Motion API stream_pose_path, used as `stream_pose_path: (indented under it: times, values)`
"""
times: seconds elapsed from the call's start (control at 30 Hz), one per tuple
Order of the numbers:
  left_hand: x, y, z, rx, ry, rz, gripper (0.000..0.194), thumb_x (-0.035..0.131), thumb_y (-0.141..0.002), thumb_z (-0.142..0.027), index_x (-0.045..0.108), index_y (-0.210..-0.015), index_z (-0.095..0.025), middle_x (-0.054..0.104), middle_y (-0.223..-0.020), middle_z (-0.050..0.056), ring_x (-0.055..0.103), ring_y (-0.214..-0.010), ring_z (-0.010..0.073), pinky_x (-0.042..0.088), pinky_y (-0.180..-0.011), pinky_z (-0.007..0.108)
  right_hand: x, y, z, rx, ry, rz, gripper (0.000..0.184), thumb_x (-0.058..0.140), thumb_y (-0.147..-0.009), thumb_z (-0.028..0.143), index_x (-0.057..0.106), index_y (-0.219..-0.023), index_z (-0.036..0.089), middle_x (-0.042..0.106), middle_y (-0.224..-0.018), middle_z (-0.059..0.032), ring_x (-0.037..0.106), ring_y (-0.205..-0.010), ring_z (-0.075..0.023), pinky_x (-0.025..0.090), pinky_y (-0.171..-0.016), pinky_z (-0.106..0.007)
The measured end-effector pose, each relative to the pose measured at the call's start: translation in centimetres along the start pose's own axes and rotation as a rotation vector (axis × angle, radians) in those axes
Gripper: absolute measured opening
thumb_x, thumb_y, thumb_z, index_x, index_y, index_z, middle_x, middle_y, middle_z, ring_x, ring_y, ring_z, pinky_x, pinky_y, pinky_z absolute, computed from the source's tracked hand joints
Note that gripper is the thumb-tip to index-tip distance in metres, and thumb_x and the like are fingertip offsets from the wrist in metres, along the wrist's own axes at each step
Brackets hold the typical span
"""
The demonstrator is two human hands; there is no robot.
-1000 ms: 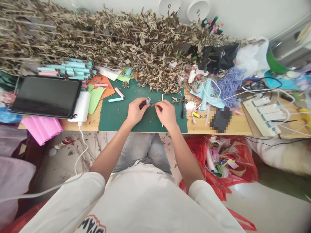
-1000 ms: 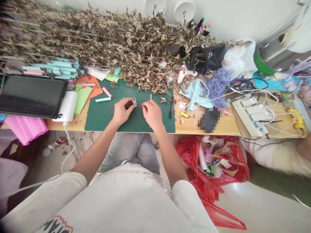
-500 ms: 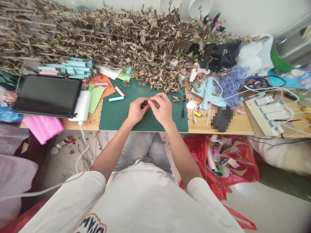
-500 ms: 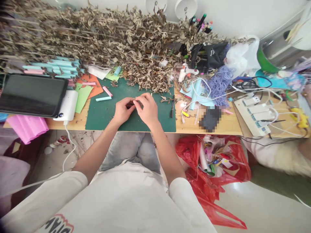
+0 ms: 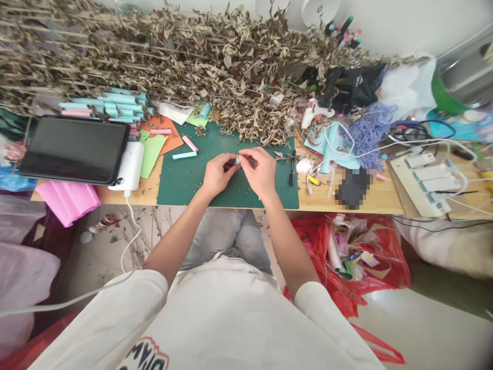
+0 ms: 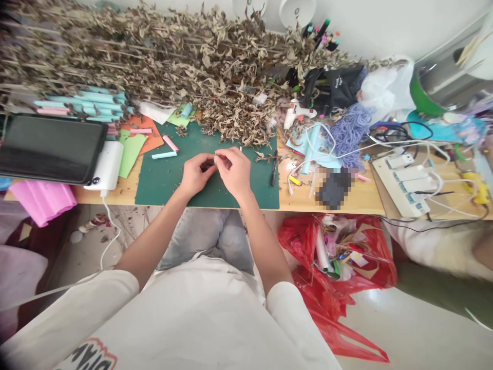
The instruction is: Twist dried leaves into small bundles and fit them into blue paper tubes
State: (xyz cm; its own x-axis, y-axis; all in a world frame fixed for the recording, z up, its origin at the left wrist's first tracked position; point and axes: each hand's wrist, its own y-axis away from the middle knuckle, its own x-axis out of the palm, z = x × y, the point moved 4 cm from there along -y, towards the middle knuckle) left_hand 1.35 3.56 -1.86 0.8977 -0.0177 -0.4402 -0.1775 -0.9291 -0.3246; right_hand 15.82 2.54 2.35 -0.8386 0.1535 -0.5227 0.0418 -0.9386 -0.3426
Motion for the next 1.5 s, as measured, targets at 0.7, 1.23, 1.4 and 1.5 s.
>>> stream_pose_path:
  times: [0.7,1.23,1.4,1.5]
  values:
    - [0.1,0.1,0.2,-0.001,0.041,-0.004,0.021,0.064,-0.084,-0.013,0.071,-0.103,-0.02,0.072,-0.096,0.004,0.067,-0.079,0.0145,0.055,-0.075,0.027,1.1,2.2,-0.4,-0.099,0.218,-0.029,0.024,0.042,-0.101,0.029,0.065,-0.107,0.024,0.067,-0.105,-0.0088,0.063,-0.1,-0.0198,0.054,-0.09,-0.036]
    - [-0.1,-0.1,0.2,-0.033,-0.028,-0.019,0.013,0.066,-0.085,-0.018,0.076,-0.094,-0.016,0.076,-0.088,0.005,0.066,-0.074,0.0148,0.052,-0.071,0.025,1.0,-1.6,-0.9,0.057,-0.127,0.143,0.005,0.07,-0.079,0.024,0.068,-0.082,0.022,0.043,-0.064,0.0065,0.043,-0.063,-0.0106,0.037,-0.063,-0.026]
    - [-0.1,-0.1,0.1,-0.028,-0.016,-0.018,0.015,0.067,-0.086,-0.019,0.076,-0.099,-0.017,0.076,-0.091,0.006,0.067,-0.076,0.0148,0.054,-0.073,0.025,1.4,-1.1,-1.7,0.142,-0.302,0.163,0.009,0.071,-0.078,0.026,0.068,-0.085,0.021,0.044,-0.063,0.0072,0.042,-0.059,-0.0094,0.036,-0.058,-0.024]
    - [0.0,0.0,0.4,-0.034,0.009,-0.019,0.016,0.067,-0.087,-0.02,0.075,-0.101,-0.017,0.076,-0.094,0.006,0.068,-0.077,0.0149,0.055,-0.074,0.026,1.5,-0.6,-2.1,0.173,-0.398,0.137,0.019,0.071,-0.078,0.03,0.066,-0.095,0.022,0.051,-0.067,0.0064,0.049,-0.062,-0.0099,0.042,-0.06,-0.024]
